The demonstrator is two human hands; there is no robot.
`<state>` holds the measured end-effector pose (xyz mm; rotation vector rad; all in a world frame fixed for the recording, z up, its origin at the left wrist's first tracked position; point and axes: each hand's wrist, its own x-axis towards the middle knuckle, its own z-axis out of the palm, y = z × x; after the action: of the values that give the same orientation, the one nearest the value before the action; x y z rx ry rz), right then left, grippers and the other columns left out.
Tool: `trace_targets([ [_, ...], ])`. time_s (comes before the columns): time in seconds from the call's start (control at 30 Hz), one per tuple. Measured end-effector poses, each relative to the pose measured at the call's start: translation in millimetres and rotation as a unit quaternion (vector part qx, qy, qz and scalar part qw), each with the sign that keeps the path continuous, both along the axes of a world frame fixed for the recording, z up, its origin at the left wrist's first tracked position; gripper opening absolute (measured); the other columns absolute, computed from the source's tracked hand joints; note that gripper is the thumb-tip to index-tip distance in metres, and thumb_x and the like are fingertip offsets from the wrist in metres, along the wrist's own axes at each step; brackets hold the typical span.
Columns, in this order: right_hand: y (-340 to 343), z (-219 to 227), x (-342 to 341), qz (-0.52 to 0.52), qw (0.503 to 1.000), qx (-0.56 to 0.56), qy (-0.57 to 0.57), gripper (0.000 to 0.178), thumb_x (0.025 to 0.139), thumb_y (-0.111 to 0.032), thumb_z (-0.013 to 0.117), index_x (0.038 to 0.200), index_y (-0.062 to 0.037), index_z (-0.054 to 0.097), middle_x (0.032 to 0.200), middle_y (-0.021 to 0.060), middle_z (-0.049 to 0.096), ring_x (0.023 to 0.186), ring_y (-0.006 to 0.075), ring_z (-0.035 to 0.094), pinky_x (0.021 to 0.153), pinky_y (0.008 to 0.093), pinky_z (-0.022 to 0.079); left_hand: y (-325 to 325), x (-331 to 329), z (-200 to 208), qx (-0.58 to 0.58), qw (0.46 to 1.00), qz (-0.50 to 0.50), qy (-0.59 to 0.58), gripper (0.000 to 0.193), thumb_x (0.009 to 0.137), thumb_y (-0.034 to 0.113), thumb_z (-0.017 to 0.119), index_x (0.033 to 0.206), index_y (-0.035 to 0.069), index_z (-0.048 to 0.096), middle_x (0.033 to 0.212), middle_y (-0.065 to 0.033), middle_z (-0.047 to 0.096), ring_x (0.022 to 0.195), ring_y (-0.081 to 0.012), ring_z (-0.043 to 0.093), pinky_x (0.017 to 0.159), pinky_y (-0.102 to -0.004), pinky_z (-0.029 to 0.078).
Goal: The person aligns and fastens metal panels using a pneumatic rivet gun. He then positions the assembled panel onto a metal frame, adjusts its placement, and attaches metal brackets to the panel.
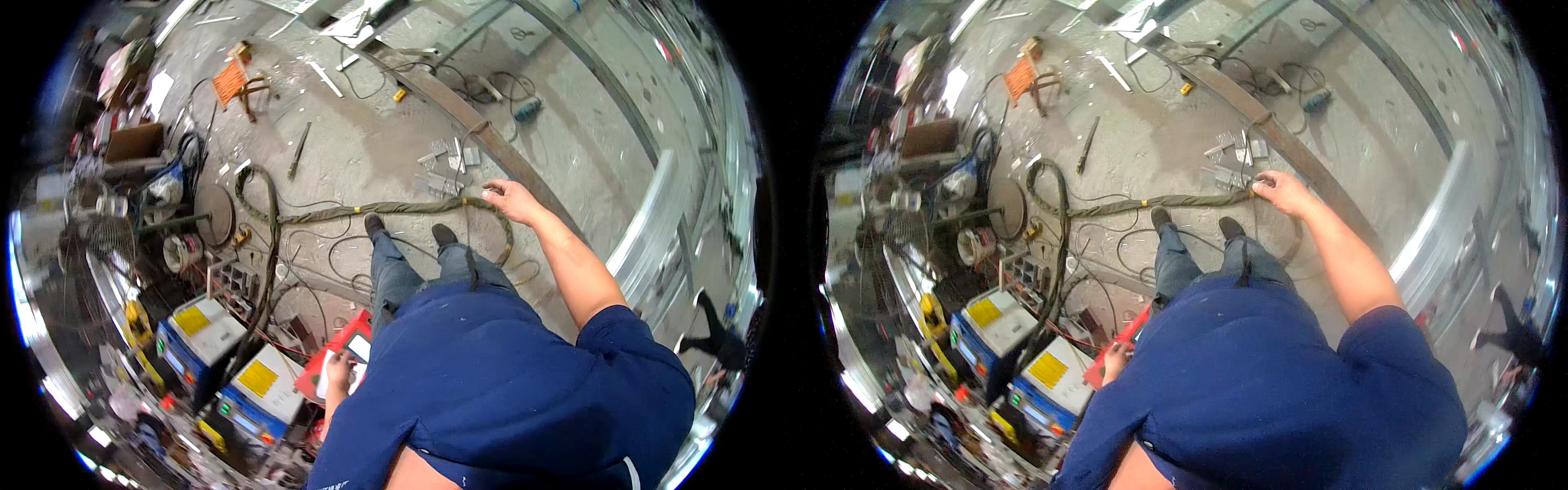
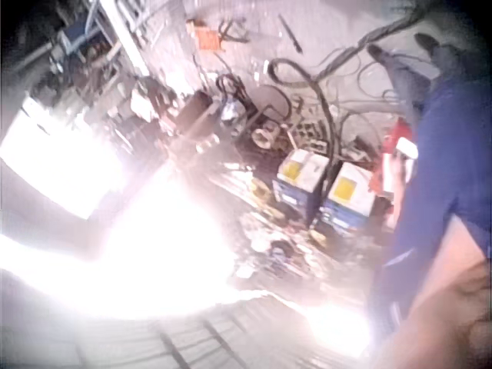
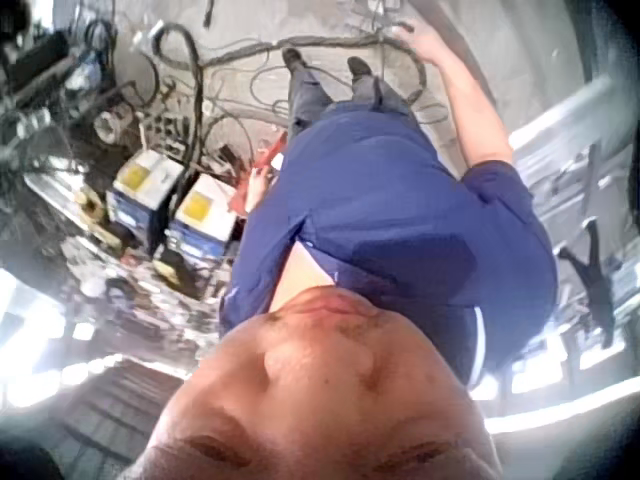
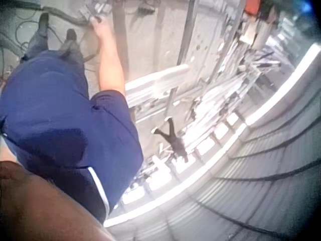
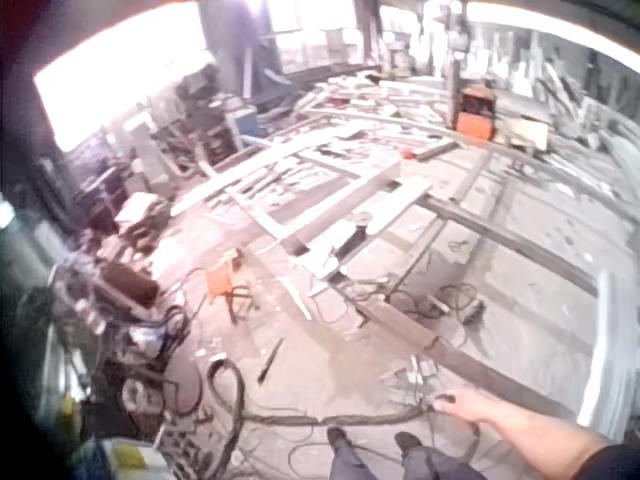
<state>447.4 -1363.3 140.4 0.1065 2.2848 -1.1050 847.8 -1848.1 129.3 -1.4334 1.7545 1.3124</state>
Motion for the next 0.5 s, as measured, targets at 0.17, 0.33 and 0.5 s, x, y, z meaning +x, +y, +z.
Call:
trace_targets([
  [0.17,25,-27,72,-0.123,0.970,0.186,-0.095,0.057,0.091,-0.048,0.063,0.125,-0.0015,0.064,0.123,0.0239,0.065,0.116,0.0364,0.062,0.097,0.0425,0.048,-170,-137,-58,-0.003,0.984,-0.140,-0.112,0.027,0.088,0.019,0.069,0.103,-0.004,0.067,0.079,-0.0074,0.067,0.064,-0.0161,0.062,0.052,-0.0299,0.045],
  [0.33,46,-78,207,-0.220,0.923,0.229,-0.217,0.063,0.089,-0.048,0.065,0.124,0.0043,0.062,0.118,0.0232,0.065,0.109,0.0354,0.061,0.095,0.0428,0.048,-257,-354,-41,-0.126,0.960,-0.246,-0.032,0.029,0.087,0.018,0.068,0.105,-0.004,0.067,0.078,-0.0077,0.067,0.059,-0.0186,0.061,0.053,-0.0327,0.049],
  [0.5,-19,-120,236,-0.358,0.901,0.173,-0.173,0.048,0.087,-0.040,0.071,0.108,0.0038,0.070,0.087,0.0151,0.072,0.074,0.0227,0.066,0.071,0.0385,0.053,-182,-536,-10,-0.071,0.942,-0.309,0.114,0.024,0.088,0.015,0.067,0.104,-0.002,0.071,0.079,-0.0050,0.066,0.063,-0.0138,0.060,0.058,-0.0296,0.049],
])
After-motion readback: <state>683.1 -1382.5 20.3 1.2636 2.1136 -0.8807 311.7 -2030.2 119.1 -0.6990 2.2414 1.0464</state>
